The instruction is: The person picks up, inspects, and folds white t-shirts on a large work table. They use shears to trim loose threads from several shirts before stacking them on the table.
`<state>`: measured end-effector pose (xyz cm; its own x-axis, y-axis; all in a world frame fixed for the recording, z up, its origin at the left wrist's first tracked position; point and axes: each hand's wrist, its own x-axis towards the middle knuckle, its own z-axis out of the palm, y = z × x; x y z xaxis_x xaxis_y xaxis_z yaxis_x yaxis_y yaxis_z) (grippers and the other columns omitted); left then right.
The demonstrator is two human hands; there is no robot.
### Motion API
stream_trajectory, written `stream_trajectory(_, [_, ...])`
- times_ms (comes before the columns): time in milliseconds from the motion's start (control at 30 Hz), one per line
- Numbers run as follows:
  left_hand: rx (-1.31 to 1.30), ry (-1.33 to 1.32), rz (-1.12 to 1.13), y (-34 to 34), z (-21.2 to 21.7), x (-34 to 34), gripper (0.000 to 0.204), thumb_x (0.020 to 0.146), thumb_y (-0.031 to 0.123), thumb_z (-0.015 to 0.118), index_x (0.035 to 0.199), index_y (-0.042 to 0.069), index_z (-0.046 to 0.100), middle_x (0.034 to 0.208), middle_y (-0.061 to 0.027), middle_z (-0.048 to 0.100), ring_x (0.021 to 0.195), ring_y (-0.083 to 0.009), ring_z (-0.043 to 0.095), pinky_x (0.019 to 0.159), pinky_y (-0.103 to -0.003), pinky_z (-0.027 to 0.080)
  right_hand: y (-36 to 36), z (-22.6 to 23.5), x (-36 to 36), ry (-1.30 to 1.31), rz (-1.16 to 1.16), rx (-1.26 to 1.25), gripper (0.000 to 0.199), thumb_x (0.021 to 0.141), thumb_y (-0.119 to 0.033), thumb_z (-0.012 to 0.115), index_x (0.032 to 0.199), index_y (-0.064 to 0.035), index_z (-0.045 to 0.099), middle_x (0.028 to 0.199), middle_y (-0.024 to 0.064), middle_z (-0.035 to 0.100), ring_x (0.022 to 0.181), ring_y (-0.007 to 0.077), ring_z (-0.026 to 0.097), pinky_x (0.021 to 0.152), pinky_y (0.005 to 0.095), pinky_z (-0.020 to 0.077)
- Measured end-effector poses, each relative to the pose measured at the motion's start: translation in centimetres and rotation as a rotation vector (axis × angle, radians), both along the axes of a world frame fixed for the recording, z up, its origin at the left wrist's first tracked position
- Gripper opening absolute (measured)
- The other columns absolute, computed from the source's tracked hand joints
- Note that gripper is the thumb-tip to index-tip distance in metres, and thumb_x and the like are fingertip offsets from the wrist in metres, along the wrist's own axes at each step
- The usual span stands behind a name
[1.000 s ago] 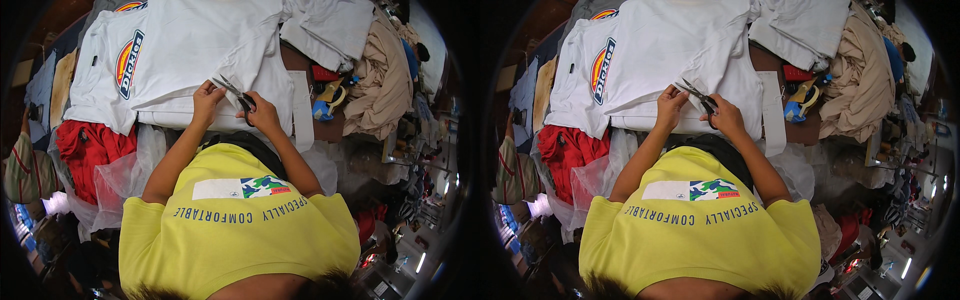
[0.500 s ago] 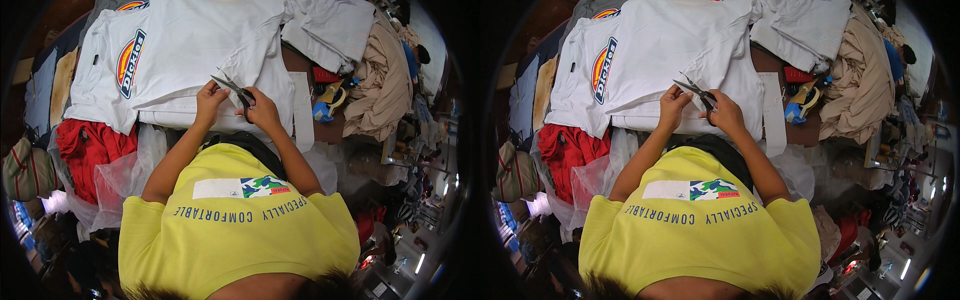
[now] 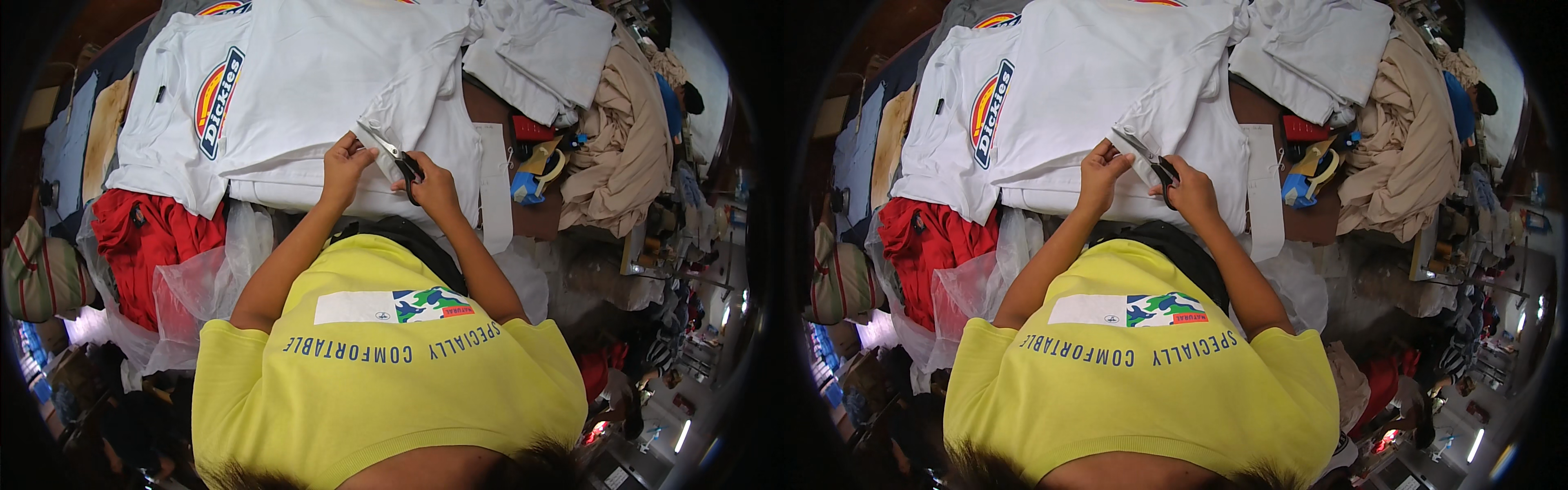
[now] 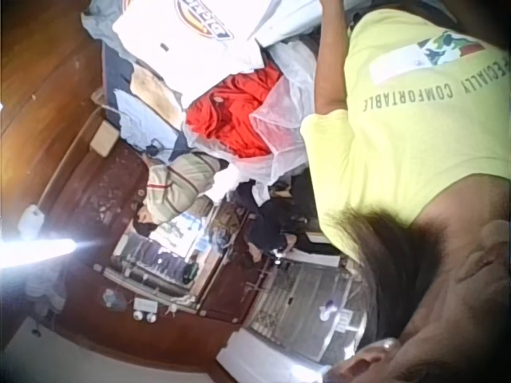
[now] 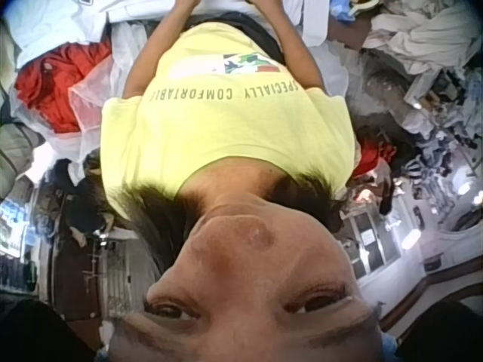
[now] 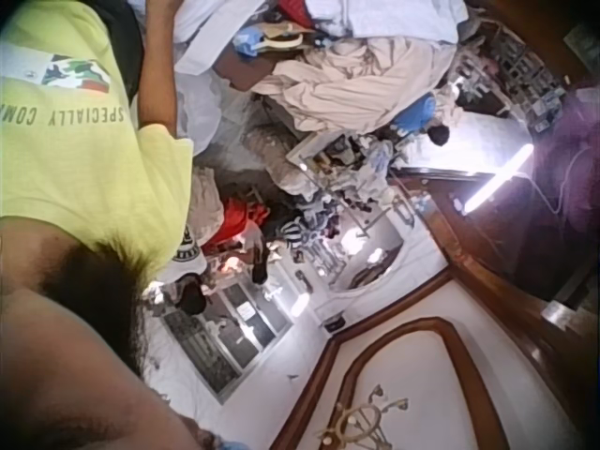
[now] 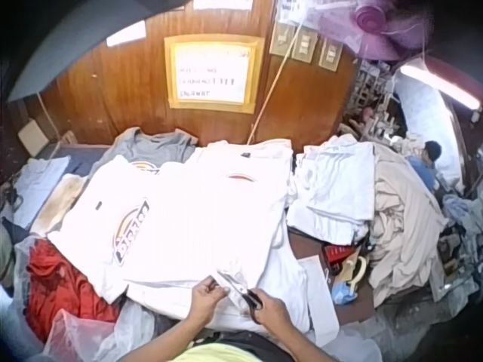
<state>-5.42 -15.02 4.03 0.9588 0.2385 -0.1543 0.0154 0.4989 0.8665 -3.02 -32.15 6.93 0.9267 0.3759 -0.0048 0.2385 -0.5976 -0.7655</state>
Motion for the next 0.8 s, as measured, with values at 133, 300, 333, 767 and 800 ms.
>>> stream_trajectory(133, [0.074,0.002,-0.016,-0.1,0.1,0.0,0.037,0.077,-0.003,0.062,0.113,-0.003,0.054,0.099,-0.0065,0.061,0.090,-0.0118,0.057,0.081,-0.025,0.047,0.8,1.8,0.4,0.023,0.013,-0.118,0.068,0.054,-0.040,0.082,0.108,-0.0092,0.055,0.071,0.0093,0.059,0.062,0.0251,0.058,0.058,0.0345,0.0454])
stream_trajectory(300, [0.093,-0.010,-0.028,-0.1,-0.1,0.0,0.036,0.077,-0.003,0.061,0.113,-0.003,0.054,0.100,-0.0066,0.061,0.090,-0.0114,0.057,0.081,-0.025,0.047,1.4,2.1,1.0,0.099,0.032,-0.133,0.072,0.053,-0.044,0.082,0.109,-0.0095,0.054,0.071,0.0100,0.059,0.063,0.0254,0.059,0.057,0.0348,0.0454])
stream_trajectory(333, [0.099,-0.012,-0.027,0.0,-0.2,0.0,0.036,0.078,-0.003,0.061,0.113,-0.003,0.054,0.100,-0.0065,0.061,0.090,-0.0112,0.057,0.081,-0.025,0.047,1.3,1.8,1.0,0.078,0.031,-0.098,0.071,0.053,-0.044,0.082,0.108,-0.0093,0.054,0.070,0.0102,0.059,0.062,0.0251,0.059,0.057,0.0345,0.0455])
stream_trajectory(767, [0.238,0.004,-0.034,0.0,-0.5,-0.4,0.032,0.079,-0.002,0.062,0.110,-0.005,0.057,0.091,-0.0043,0.063,0.081,-0.0075,0.057,0.073,-0.022,0.046,0.7,0.9,0.6,0.013,0.023,-0.046,0.066,0.054,-0.041,0.082,0.103,-0.0073,0.055,0.064,0.0102,0.059,0.058,0.0237,0.059,0.056,0.0331,0.0467])
stream_trajectory(800, [0.242,0.004,-0.037,-0.1,-0.7,-0.5,0.032,0.079,-0.002,0.062,0.110,-0.004,0.057,0.092,-0.0043,0.063,0.081,-0.0075,0.057,0.073,-0.022,0.046,0.9,1.2,0.5,0.004,0.024,-0.056,0.066,0.054,-0.041,0.082,0.103,-0.0072,0.055,0.064,0.0101,0.058,0.058,0.0235,0.059,0.056,0.0331,0.0466])
